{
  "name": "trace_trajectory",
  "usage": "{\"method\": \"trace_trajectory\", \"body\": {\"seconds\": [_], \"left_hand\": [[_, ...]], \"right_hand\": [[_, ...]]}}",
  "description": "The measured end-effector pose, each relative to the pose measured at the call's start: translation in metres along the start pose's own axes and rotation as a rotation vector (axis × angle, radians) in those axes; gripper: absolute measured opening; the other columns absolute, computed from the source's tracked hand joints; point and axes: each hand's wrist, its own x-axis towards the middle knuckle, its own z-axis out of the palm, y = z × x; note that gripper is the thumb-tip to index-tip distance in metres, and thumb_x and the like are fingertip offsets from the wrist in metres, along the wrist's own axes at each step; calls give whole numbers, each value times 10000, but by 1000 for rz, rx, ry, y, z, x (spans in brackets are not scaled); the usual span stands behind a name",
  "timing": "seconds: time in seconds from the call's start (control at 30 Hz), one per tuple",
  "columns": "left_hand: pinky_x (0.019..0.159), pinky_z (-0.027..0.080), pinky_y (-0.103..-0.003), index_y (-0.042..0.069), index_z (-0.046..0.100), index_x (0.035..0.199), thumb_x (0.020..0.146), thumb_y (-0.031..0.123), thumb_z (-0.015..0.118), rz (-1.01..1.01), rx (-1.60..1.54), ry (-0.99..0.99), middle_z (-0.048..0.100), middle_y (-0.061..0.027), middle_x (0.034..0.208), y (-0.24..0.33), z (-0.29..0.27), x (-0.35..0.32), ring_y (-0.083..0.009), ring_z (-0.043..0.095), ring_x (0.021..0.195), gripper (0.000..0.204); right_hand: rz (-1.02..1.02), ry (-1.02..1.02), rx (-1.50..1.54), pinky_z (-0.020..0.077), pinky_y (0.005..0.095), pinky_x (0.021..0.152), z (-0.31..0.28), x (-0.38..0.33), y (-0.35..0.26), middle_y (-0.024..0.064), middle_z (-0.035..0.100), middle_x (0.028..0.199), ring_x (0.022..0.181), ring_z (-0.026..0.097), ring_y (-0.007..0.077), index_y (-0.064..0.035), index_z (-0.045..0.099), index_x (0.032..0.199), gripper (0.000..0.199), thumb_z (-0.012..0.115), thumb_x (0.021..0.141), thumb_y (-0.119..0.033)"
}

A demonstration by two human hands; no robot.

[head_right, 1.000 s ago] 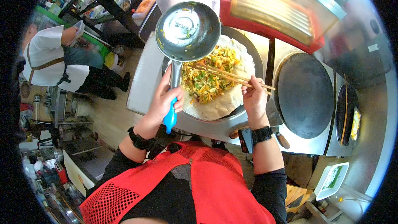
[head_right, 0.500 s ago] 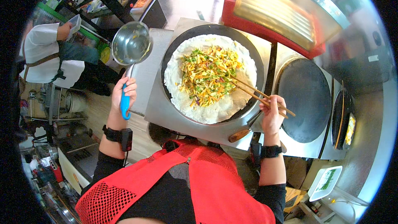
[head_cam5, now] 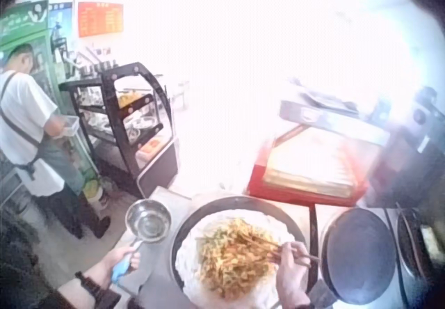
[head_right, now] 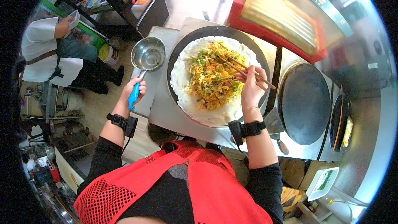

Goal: The person mixes shredded vegetables in a small pan using chopsticks, then scrapes cooked egg pieces from a griddle into the pan. They place a thin crepe on the griddle and spread the vegetable and egg mixture over it.

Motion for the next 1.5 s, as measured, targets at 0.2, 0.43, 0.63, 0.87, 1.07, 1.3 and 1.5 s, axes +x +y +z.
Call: {"method": "trace_trajectory", "body": {"seconds": [0.2,0.43,0.63,0.87,1.07,1.3,1.5], "left_hand": [[553,451,-259,184,472,1182,972,145,517,-98,-33,-81,525,-34,837,11,-12,20,-118,510,645,219],[495,430,-234,167,463,1185,978,303,546,-195,58,-17,578,-65,890,17,-23,45,-120,508,606,262],[507,457,-239,154,411,1288,944,576,501,-99,231,-3,608,-107,940,24,-9,50,-155,556,639,552],[627,536,-345,132,492,1256,897,714,438,-9,196,189,639,-118,986,23,-39,40,-215,628,750,686],[688,555,-376,120,433,1339,914,707,402,-26,159,79,627,-106,999,18,-84,6,-229,630,780,725],[684,553,-414,142,335,1416,946,608,458,11,388,589,569,-133,1107,-55,-166,-39,-242,577,828,673],[649,563,-449,135,397,1386,970,403,498,-267,774,799,587,-131,1012,-154,-273,-105,-255,585,780,505]], "right_hand": [[-39,-22,-66,563,272,570,1,-12,-8,144,658,803,642,679,192,4,520,930,199,537,1005,-179],[-78,-95,-123,584,305,604,5,-39,-6,164,661,842,673,691,209,14,494,978,160,518,1006,-141],[-72,-32,-106,592,309,602,-4,-47,-15,169,665,859,681,695,214,2,511,962,162,520,1008,-153],[-10,-127,-58,593,300,618,17,-54,-4,187,674,894,735,710,239,6,491,998,166,516,1011,-157],[-66,-32,8,595,303,613,16,-27,-12,194,669,865,736,710,240,18,487,964,173,511,1011,-147],[-35,-47,-92,600,316,638,-27,-10,-3,173,673,870,733,713,251,-6,506,949,193,523,1011,-189],[-61,-74,-66,598,297,611,-34,-34,-17,175,675,854,700,706,227,-3,499,968,182,520,1011,-179]]}}
